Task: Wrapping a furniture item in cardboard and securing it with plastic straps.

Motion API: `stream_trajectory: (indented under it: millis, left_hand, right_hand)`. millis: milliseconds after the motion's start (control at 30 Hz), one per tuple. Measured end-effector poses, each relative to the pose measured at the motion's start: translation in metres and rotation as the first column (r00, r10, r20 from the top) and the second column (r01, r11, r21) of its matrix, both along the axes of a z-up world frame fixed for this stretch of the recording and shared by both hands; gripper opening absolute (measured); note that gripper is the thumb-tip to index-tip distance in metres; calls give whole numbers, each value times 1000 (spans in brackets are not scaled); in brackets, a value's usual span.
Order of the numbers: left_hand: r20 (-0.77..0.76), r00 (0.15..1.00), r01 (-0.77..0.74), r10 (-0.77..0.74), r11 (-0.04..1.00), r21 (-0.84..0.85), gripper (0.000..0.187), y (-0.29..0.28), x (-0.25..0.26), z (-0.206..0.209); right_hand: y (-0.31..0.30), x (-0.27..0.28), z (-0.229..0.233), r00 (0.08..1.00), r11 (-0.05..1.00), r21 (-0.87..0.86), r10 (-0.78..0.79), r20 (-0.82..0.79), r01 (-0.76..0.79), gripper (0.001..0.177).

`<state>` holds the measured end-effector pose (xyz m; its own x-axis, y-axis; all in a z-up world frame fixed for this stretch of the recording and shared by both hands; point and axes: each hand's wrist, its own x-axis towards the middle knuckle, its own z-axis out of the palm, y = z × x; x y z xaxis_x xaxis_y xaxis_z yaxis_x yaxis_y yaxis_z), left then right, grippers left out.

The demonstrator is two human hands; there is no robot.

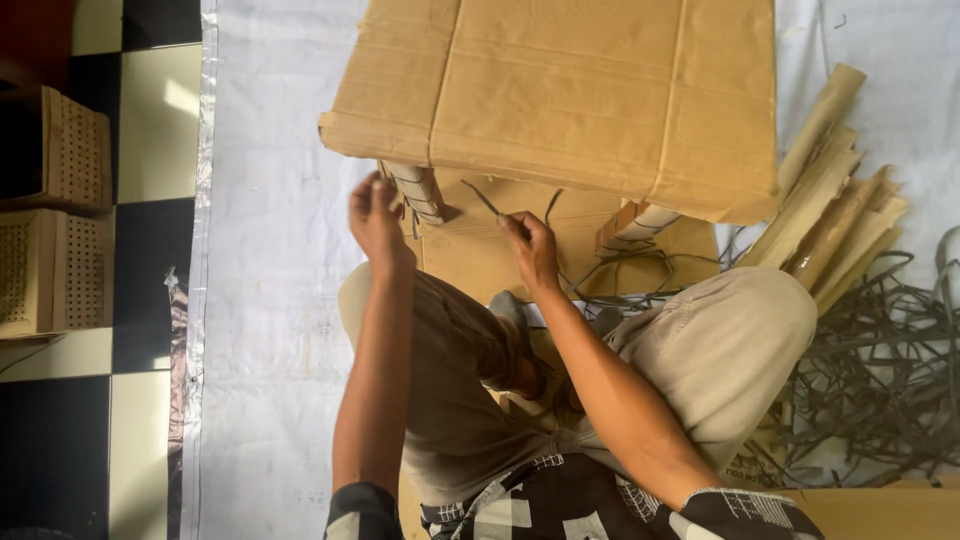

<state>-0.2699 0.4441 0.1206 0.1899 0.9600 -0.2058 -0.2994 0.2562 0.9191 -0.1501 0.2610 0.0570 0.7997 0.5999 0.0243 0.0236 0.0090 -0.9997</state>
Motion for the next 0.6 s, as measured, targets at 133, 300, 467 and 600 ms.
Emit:
stream_trajectory:
  millis: [133,300,467,600]
  left_hand:
    - [4,999,-46,46,993,111,25,63,3,-18]
    - [75,972,219,-221,975,33,42,110,33,-46]
    - [204,874,457,-441,889,-36,60,150,48,-103]
    - [234,840,528,-489,836,-148,70,164,51,-115]
  right_hand:
    - [44,15,10,997,994,-106,-12,-74,4,26]
    - [122,51,-75,988,987,-136,-106,-109,90,50]
    - [177,66,-118,989,987,-158,-12,-149,-12,63]
    - [197,58,-88,998,990,-126,67,12,-65,71]
